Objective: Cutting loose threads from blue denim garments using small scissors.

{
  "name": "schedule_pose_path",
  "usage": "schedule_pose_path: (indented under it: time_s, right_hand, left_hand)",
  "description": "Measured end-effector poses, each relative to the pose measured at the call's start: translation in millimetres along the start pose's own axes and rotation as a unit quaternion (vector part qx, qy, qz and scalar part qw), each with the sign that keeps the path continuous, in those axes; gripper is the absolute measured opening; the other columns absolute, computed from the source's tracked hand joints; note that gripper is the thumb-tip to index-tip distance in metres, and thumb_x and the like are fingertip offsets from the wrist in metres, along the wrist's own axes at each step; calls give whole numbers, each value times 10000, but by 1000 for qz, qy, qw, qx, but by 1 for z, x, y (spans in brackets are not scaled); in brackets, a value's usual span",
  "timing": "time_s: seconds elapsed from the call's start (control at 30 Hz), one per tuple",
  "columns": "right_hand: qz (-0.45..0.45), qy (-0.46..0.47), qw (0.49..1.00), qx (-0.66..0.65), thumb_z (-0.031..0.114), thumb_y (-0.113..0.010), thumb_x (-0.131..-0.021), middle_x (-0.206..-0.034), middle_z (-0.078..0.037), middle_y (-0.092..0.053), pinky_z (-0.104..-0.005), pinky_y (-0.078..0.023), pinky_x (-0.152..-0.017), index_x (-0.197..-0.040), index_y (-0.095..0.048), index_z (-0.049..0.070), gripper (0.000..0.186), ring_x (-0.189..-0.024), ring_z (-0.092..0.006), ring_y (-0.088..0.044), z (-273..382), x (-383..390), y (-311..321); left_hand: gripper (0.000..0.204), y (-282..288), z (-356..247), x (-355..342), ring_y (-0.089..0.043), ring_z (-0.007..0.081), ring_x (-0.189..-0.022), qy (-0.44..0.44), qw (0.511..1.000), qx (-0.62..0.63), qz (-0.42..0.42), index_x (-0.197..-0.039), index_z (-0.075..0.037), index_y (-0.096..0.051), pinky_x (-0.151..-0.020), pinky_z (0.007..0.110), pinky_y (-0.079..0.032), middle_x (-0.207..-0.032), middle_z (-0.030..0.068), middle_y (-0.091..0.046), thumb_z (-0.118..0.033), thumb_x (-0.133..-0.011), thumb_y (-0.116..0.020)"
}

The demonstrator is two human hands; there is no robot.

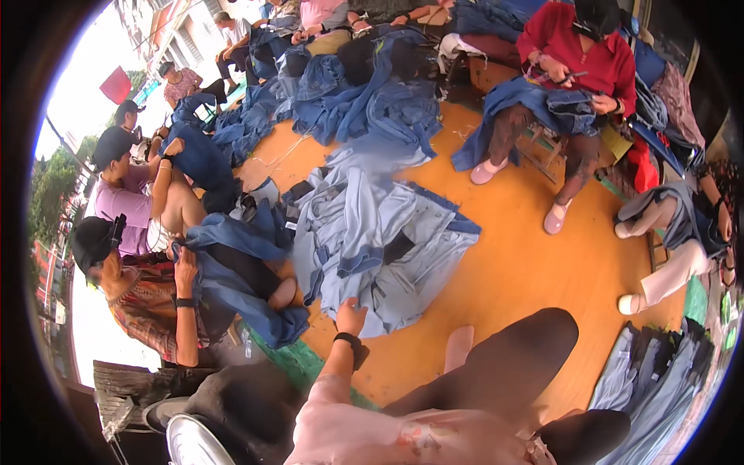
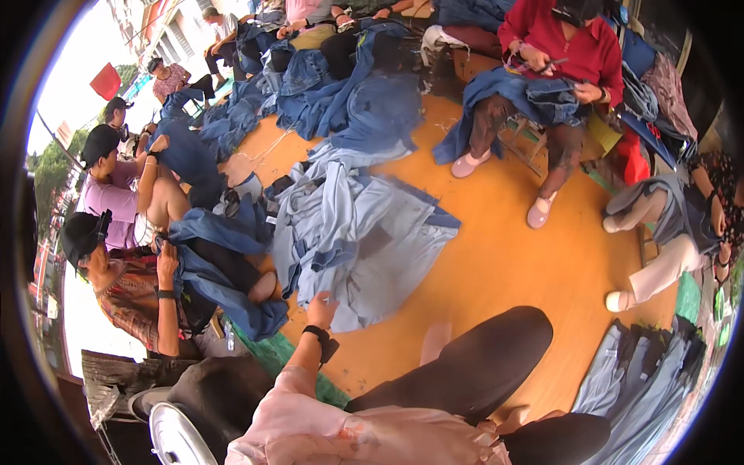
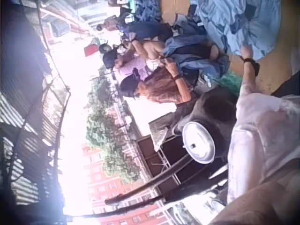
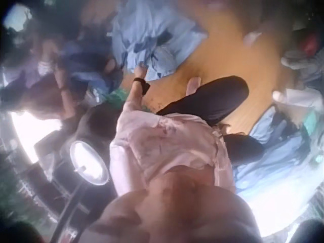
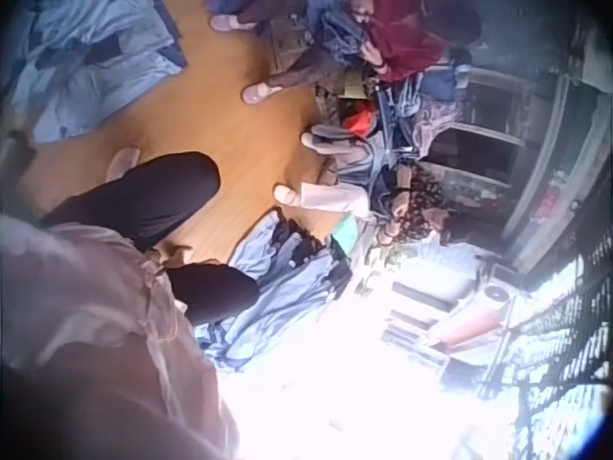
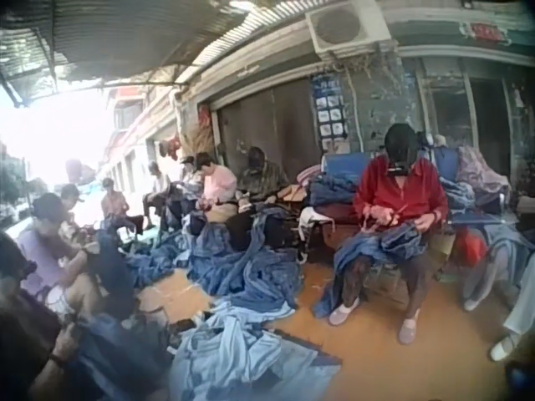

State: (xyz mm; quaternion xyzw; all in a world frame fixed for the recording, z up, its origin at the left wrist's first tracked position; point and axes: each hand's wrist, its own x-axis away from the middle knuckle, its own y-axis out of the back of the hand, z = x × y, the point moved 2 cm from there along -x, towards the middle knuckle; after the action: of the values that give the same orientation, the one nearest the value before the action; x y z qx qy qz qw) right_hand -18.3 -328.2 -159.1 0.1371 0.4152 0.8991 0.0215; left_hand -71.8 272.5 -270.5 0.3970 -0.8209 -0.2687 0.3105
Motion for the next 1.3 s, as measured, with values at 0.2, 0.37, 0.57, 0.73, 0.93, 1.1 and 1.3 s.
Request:
schedule_pose_path:
  time_s: [0.2, 0.37, 0.57, 0.73, 0.93, 1.1, 1.3]
  right_hand:
    - [24, -3, 999, 29, 222, -615, -867, -797, -122, -699, -354, -481, -618, -916, -682, 12, 226, -672, -224, -629, 31, -3, -13]
    - [32, 17, 999, 29, 217, -615, -867, -804, -120, -699, -349, -483, -626, -923, -684, 17, 218, -682, -220, -631, 45, 3, -2]
    - [17, 6, 999, 37, 211, -616, -868, -813, -118, -700, -344, -486, -636, -930, -687, 23, 210, -695, -215, -633, 41, 24, 9]
    - [24, -2, 999, 44, 206, -617, -869, -821, -116, -701, -339, -488, -643, -937, -689, 28, 204, -705, -211, -635, 36, 28, 2]
    - [24, -9, 998, 51, 200, -618, -870, -830, -113, -702, -334, -491, -653, -945, -692, 34, 196, -717, -206, -638, 37, 28, -1]
    - [34, -6, 998, 47, 195, -619, -871, -838, -112, -703, -329, -494, -661, -951, -695, 39, 191, -728, -202, -639, 35, 21, 1]
    - [43, 0, 998, 51, 189, -620, -872, -847, -109, -704, -324, -497, -670, -959, -698, 45, 185, -740, -197, -642, 22, 32, -5]
  left_hand:
    - [318, -14, -44, -66, -632, 375, -986, -24, 990, -137, 10, -968, -65, -702, -880, 444, -496, -1011, 179, -687, -268, -723, -707]
    - [275, -70, 31, -96, -639, 362, -1013, -40, 947, -281, 150, -948, -114, -729, -909, 439, -500, -1031, 191, -684, -298, -760, -646]
    - [300, -83, 5, -47, -602, 393, -1049, 22, 977, -206, 54, -1000, -104, -685, -909, 435, -494, -1089, 214, -638, -206, -719, -685]
    - [251, -76, 36, -62, -616, 368, -1030, 24, 991, -107, 80, -989, -69, -674, -890, 419, -489, -1030, 197, -668, -152, -757, -628]
    - [269, -63, 30, -58, -638, 373, -964, 42, 994, -99, -8, -960, -45, -664, -856, 401, -507, -988, 211, -682, -197, -741, -626]
    - [738, -73, 12, -34, -578, 405, -1080, 65, 973, -213, -58, -1234, 2, -451, -895, 433, -509, -1173, 264, -553, -336, -677, -796]
    - [660, -68, 23, -44, -597, 384, -1066, 113, 954, -276, -13, -1231, -25, -418, -886, 433, -517, -1134, 274, -543, -248, -721, -773]
